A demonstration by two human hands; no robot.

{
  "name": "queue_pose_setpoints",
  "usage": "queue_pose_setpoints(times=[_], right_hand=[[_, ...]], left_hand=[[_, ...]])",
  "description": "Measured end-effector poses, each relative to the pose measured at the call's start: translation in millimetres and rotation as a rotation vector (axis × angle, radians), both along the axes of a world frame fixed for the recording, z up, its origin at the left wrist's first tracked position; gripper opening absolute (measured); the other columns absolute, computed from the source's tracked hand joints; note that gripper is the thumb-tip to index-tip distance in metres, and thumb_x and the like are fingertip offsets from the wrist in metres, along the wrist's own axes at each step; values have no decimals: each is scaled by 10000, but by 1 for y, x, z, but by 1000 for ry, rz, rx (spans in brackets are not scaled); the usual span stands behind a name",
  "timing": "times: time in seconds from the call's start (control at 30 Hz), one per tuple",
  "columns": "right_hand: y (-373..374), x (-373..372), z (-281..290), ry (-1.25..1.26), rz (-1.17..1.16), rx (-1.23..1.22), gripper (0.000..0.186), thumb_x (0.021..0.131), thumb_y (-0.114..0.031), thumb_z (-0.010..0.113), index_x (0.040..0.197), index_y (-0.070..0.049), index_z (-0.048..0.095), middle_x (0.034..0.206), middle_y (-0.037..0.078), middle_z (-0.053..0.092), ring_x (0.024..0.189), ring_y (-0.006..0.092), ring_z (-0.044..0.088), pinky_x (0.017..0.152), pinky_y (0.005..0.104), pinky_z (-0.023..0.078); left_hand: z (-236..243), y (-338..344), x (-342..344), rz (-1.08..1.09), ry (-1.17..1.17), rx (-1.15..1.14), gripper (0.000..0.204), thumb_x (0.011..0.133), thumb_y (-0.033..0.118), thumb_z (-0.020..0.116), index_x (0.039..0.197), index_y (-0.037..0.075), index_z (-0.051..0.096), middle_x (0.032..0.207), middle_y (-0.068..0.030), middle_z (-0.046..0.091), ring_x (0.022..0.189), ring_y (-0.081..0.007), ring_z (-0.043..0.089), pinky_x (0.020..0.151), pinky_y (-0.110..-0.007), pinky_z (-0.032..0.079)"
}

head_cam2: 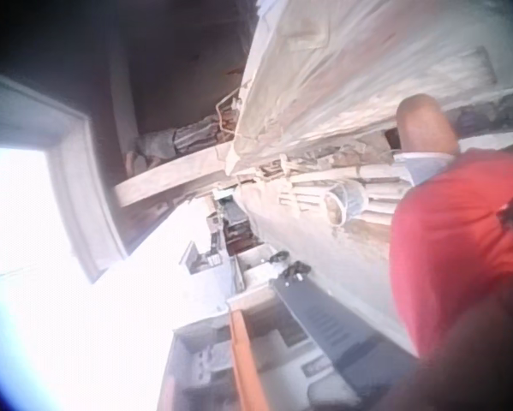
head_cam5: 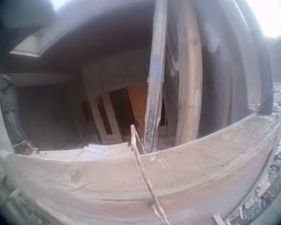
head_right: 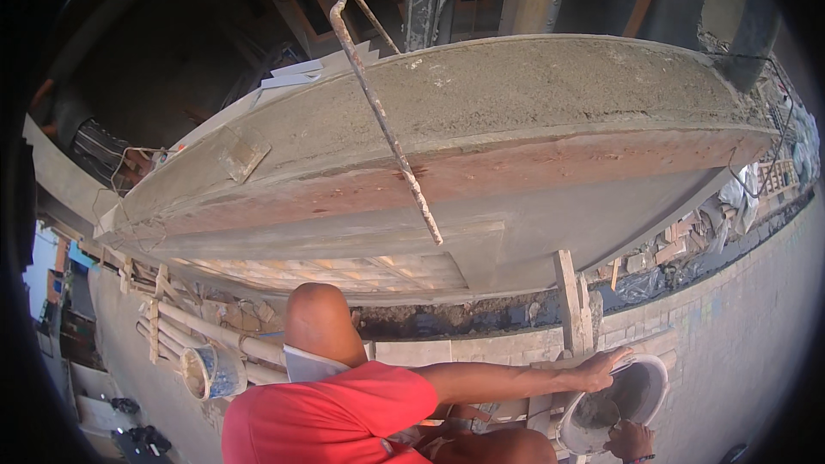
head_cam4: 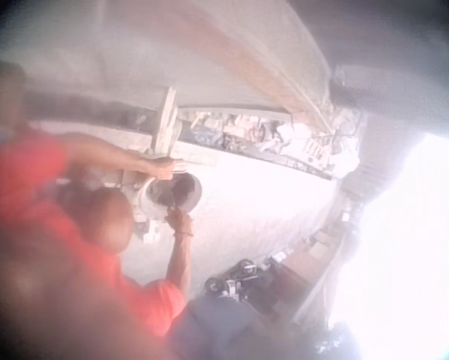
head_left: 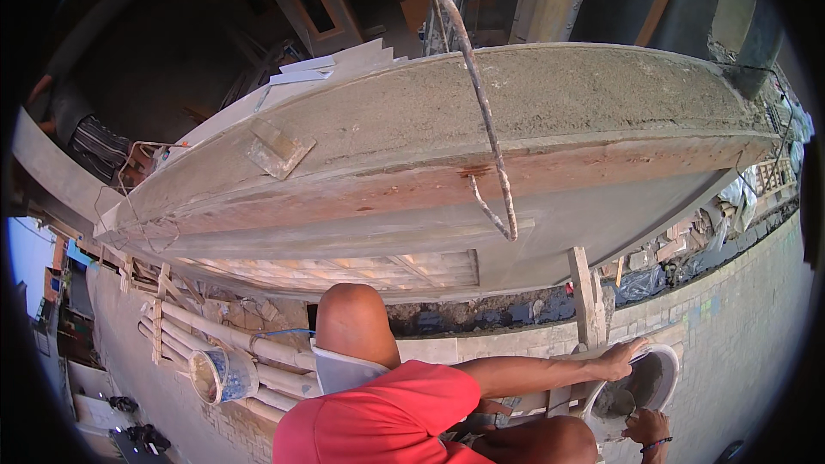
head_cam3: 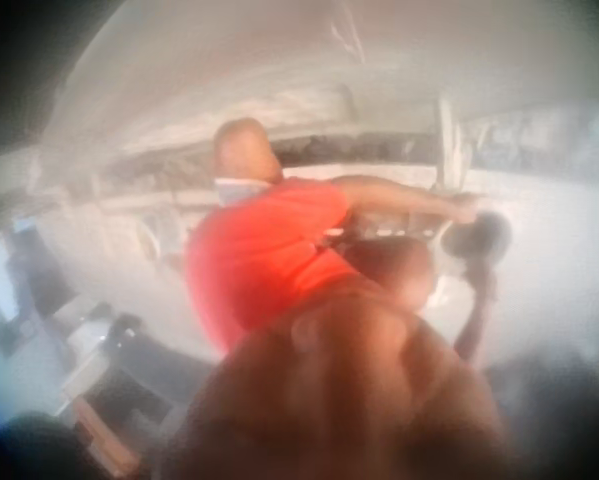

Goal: The person scoops wet cement from a bucket with a trowel and applies it to a concrete beam, smoothing the surface. The person repeatedly transfers cement and spreads it along the beam using the trowel.

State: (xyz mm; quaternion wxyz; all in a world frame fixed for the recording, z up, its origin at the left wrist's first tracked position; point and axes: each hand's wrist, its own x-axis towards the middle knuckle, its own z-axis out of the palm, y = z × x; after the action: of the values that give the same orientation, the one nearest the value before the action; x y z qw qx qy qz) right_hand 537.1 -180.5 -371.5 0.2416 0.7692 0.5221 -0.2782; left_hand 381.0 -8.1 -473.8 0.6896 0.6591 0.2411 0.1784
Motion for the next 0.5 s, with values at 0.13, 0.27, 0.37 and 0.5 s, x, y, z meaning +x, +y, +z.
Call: queue_pose_setpoints(times=[0.13,0.27,0.37,0.5], right_hand=[[19,-18,8,12,166,218,455,575,-291,815,961,-72,716,941,189,708,887,386,676,806,483,524],[84,-108,129,162,178,340,406,815,-78,620,1211,4,589,1196,225,598,1119,390,543,982,470,415],[131,-186,199,449,532,827,199,731,-22,690,910,-44,607,827,141,564,733,345,569,617,428,476],[195,-312,262,791,708,1012,330,726,6,738,1041,-4,641,886,174,651,694,314,649,602,410,521]], left_hand=[[-25,-13,-6,148,-86,-40,922,704,-33,549,1546,66,187,1252,-349,557,1171,-460,559,951,-475,449],[-14,-12,-10,129,-118,-36,1032,715,-31,566,1582,59,15,1023,-236,584,798,-306,555,784,-377,469],[7,-6,-29,68,-119,-30,1028,736,11,594,1584,84,18,1267,-305,464,1149,-376,476,1005,-424,382],[-9,-1,-59,104,-92,-46,1007,759,85,597,1582,80,17,1309,-308,413,1195,-385,427,1031,-433,350]])
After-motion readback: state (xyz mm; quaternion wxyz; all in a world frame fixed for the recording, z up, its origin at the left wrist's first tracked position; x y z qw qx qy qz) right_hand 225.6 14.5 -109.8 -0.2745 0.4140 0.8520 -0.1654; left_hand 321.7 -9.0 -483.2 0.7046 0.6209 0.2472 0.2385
